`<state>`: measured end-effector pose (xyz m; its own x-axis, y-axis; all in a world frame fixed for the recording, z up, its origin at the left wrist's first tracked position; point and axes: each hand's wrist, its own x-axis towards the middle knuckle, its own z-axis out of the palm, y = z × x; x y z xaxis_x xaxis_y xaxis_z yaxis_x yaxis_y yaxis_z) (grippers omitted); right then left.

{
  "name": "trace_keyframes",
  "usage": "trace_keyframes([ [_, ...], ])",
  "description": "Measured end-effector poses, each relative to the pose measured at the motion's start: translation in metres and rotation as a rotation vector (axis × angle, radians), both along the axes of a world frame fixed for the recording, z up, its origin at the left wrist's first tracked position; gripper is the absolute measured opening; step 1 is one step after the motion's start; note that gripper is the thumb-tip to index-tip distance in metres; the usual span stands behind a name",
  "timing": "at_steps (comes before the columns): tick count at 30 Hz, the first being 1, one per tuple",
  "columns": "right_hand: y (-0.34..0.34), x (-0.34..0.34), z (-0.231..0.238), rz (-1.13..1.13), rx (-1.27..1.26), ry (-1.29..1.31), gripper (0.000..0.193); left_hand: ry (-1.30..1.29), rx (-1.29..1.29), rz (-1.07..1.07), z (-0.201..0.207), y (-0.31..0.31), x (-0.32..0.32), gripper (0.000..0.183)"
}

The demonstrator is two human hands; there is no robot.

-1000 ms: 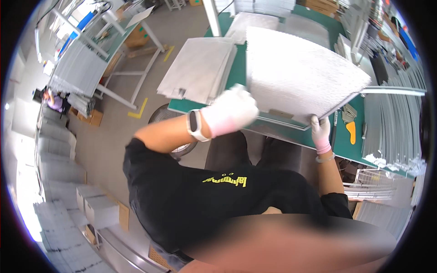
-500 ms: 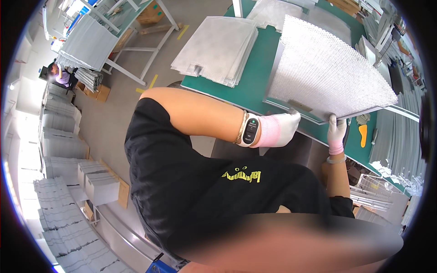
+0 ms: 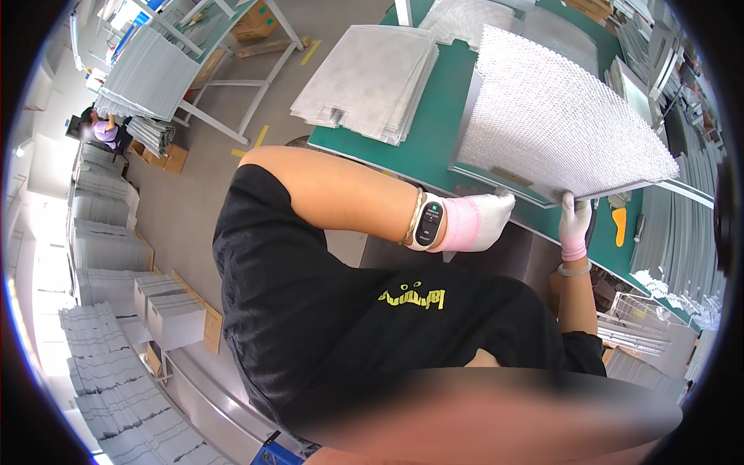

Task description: Assemble metal mesh filters by fitting components into a frame and securing them using a mallet and an electric screwdriver.

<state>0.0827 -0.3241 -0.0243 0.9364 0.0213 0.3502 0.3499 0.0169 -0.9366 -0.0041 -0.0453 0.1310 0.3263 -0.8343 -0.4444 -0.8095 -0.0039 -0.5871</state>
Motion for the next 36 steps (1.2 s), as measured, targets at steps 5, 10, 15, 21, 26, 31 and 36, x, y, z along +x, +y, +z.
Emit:
trace_keyframes([
  [5, -0.007, 0.003, -0.004, -0.015, -0.061, -0.008, 0.026, -0.020, -0.061, 0.016, -0.012, 0.000, -0.001, 0.067],
  [10, -0.009, 0.003, 0.028, -0.038, -0.189, -0.095, 0.032, 0.068, -0.540, -0.482, 0.010, 0.009, 0.025, 0.025],
  [15, 0.000, 0.023, 0.128, -0.180, -0.010, -0.215, 0.039, 0.083, -1.826, -0.665, 0.057, 0.052, 0.070, 0.046],
  [21, 0.003, 0.037, 0.163, -0.188, -0.109, -0.212, 0.034, 1.010, -2.450, 0.396, 0.030, 0.054, 0.109, 0.020],
  [26, -0.016, 0.027, 0.150, -0.295, -0.265, -0.109, 0.032, 0.770, -2.342, 0.437, 0.010, 0.054, 0.111, 0.026],
  [31, 0.022, -0.001, 0.144, -0.301, -0.065, -0.227, 0.026, 0.746, -2.372, 0.527, -0.011, 0.060, 0.094, 0.027],
  [36, 0.018, -0.008, 0.123, -0.263, 0.055, -0.207, 0.025, 0.875, -2.451, 0.389, -0.032, 0.053, 0.079, 0.016],
])
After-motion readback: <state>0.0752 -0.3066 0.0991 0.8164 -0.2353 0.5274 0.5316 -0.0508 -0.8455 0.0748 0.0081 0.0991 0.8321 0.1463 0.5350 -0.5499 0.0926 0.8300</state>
